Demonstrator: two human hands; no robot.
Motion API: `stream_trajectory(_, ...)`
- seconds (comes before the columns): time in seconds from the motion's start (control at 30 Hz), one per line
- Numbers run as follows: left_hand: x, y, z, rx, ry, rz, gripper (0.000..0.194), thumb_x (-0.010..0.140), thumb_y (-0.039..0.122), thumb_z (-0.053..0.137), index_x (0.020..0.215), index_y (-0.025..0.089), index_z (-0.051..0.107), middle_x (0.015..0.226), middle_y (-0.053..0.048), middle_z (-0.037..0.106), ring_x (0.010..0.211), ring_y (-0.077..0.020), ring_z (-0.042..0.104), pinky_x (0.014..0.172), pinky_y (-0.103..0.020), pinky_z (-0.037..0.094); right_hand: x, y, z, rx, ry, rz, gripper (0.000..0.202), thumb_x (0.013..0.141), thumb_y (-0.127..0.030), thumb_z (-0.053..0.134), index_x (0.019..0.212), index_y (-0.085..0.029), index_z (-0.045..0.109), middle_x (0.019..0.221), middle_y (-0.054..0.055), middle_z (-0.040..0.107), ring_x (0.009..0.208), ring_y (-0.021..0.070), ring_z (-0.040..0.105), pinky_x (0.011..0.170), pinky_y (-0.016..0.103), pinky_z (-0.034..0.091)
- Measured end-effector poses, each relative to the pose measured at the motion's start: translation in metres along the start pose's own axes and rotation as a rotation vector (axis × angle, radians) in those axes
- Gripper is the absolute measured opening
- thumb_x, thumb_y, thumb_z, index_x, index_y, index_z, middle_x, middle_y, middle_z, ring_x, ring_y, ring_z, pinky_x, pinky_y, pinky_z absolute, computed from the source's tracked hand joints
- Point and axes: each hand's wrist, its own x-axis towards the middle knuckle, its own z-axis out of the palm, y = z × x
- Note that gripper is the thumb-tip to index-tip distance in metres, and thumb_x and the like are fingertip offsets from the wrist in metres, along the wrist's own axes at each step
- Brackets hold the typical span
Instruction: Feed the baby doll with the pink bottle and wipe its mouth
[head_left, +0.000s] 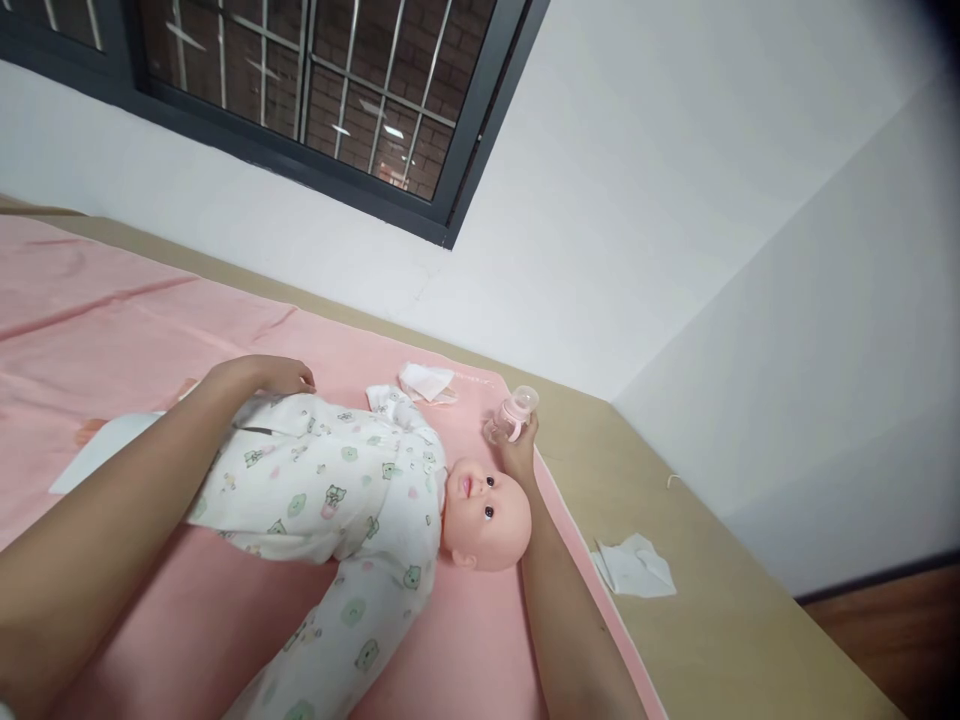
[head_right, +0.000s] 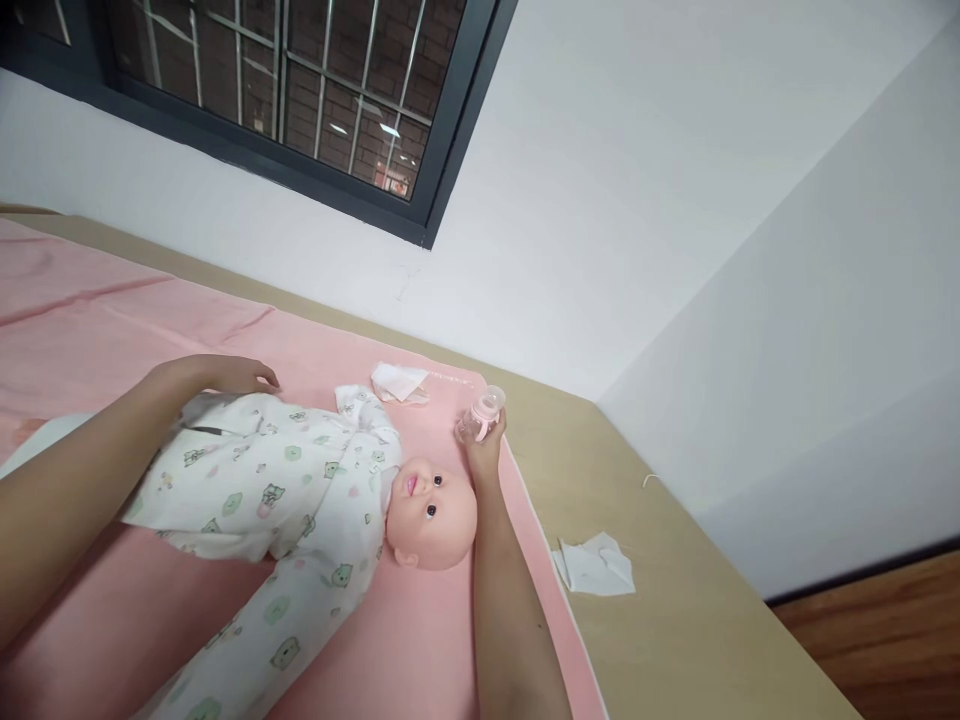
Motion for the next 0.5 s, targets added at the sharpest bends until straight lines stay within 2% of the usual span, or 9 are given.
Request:
stream_trajectory(0.2, -0.006, 0.011, -0.002, -0.031, -0.092, -0.031, 0.056, 0.065, 0.049, 0.055, 0.111, 0.021, 0.071, 0.127, -0.012, 0.062, 0.109, -0.0348, 0.060, 0.084, -0.038, 0.049, -0.002, -0.002, -0.001, 0.021, -0.042, 0.036, 0.087, 0.055, -0.039, 0.079, 0.129, -0.024, 0.035, 0.121, 0.012, 0.058, 0.103, 0.0222, 0.061, 0.097, 0.047, 0.043)
stream_trajectory(0.37, -0.009, 0.012, -0.002, -0.043, -0.075, -0.044, 0.057, 0.063, 0.048, 0.054, 0.110, 0.021, 0.071, 0.127, -0.013, 0.063, 0.107, -0.0364, 0.061, 0.080, -0.040, 0.050, -0.002, -0.001, -0.001, 0.038, 0.020, 0.058, 0.088, 0.055, -0.043, 0.081, 0.128, -0.023, 0.035, 0.122, 0.013, 0.057, 0.106, 0.0232, 0.059, 0.096, 0.046, 0.045)
stream_trajectory(0.5, -0.003, 0.007, 0.003, -0.044, -0.039, -0.022, 0.059, 0.063, 0.050, 0.053, 0.110, 0.019, 0.071, 0.123, -0.014, 0.065, 0.108, -0.0354, 0.061, 0.083, -0.040, 0.049, -0.001, -0.003, -0.002, 0.029, 0.081, 0.050, 0.087, 0.056, -0.048, 0.079, 0.128, -0.024, 0.037, 0.126, 0.013, 0.054, 0.110, 0.0244, 0.058, 0.095, 0.044, 0.046)
